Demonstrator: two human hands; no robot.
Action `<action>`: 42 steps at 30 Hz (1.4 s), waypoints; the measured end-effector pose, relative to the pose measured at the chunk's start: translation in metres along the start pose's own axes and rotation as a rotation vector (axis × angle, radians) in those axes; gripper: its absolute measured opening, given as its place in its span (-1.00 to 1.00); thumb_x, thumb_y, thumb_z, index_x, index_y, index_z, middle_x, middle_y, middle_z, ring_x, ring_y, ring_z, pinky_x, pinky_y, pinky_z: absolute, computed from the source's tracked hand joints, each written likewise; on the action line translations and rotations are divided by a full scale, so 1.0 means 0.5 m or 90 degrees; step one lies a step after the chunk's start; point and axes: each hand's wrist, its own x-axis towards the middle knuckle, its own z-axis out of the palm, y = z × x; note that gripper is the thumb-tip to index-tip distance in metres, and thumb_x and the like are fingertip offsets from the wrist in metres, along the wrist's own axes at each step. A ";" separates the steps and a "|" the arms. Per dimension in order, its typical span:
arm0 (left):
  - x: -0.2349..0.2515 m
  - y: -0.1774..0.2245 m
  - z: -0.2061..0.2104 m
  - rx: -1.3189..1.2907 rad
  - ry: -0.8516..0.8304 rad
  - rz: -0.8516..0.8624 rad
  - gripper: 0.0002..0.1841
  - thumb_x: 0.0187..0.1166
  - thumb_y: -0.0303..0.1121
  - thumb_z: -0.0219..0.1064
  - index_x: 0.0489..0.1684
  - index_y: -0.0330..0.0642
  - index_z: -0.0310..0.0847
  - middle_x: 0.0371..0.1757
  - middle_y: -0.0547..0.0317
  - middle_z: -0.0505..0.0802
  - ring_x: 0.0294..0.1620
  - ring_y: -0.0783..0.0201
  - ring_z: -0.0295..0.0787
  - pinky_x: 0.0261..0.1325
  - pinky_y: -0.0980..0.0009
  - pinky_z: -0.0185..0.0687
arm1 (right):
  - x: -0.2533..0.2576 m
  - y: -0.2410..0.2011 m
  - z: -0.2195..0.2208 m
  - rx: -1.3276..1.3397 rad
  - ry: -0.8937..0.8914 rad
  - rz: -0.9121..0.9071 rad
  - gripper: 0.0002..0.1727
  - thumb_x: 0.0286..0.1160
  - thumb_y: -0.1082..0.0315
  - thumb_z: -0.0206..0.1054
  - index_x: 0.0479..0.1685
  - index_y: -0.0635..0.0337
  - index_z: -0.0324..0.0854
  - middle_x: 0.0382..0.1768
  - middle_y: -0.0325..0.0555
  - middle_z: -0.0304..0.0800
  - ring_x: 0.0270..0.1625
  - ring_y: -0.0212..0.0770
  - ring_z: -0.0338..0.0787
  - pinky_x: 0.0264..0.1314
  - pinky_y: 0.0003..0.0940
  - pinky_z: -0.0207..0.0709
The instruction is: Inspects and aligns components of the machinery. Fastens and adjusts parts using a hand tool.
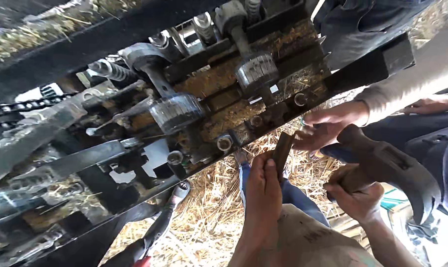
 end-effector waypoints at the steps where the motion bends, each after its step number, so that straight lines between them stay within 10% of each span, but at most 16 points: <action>1: 0.005 0.005 -0.009 -0.004 -0.009 0.003 -0.69 0.86 -0.38 -0.03 0.21 -0.29 0.63 -0.45 0.30 0.74 -0.58 0.49 0.57 -0.56 0.59 0.48 | -0.001 -0.008 0.000 0.001 -0.007 0.001 -0.82 0.45 0.15 0.55 -0.22 -0.11 0.63 -0.45 -0.61 0.69 -0.42 -0.74 0.63 -0.31 -0.75 0.62; 11: 0.045 0.028 -0.047 -0.053 -0.085 -0.031 -0.71 0.85 -0.37 -0.02 0.16 -0.24 0.63 -0.45 0.27 0.76 -0.59 0.48 0.60 -0.56 0.58 0.50 | -0.024 -0.054 0.020 -0.025 -0.029 0.054 -0.77 0.47 0.11 0.53 -0.28 -0.07 0.57 -0.54 -0.56 0.61 -0.52 -0.72 0.57 -0.44 -0.73 0.57; 17: 0.025 0.037 -0.058 -0.120 -0.168 -0.031 -0.55 0.89 -0.15 -0.09 0.49 -0.28 0.43 -0.31 0.21 0.82 -0.57 0.44 0.67 -0.53 0.54 0.64 | -0.041 -0.077 0.015 -0.011 -0.019 0.076 -0.78 0.45 0.11 0.54 -0.26 -0.10 0.59 -0.54 -0.57 0.62 -0.52 -0.71 0.57 -0.45 -0.72 0.55; 25: -0.017 -0.007 -0.051 -0.184 -0.184 -0.012 -0.33 0.51 -0.15 0.50 0.46 -0.46 0.42 -0.23 0.21 0.89 -0.44 0.45 0.74 -0.42 0.52 0.67 | -0.076 -0.105 -0.029 -0.028 0.011 0.093 -0.77 0.37 0.12 0.58 -0.19 -0.16 0.60 -0.45 -0.64 0.69 -0.44 -0.74 0.63 -0.36 -0.76 0.60; 42: -0.040 -0.053 -0.037 -0.159 -0.091 -0.053 -0.69 0.67 -0.42 0.30 0.29 -0.38 0.57 -0.31 0.17 0.86 -0.47 0.42 0.73 -0.44 0.54 0.65 | -0.146 -0.129 -0.061 -0.052 -0.009 0.130 -0.79 0.34 0.12 0.57 -0.29 -0.14 0.61 -0.53 -0.63 0.65 -0.51 -0.74 0.59 -0.43 -0.75 0.57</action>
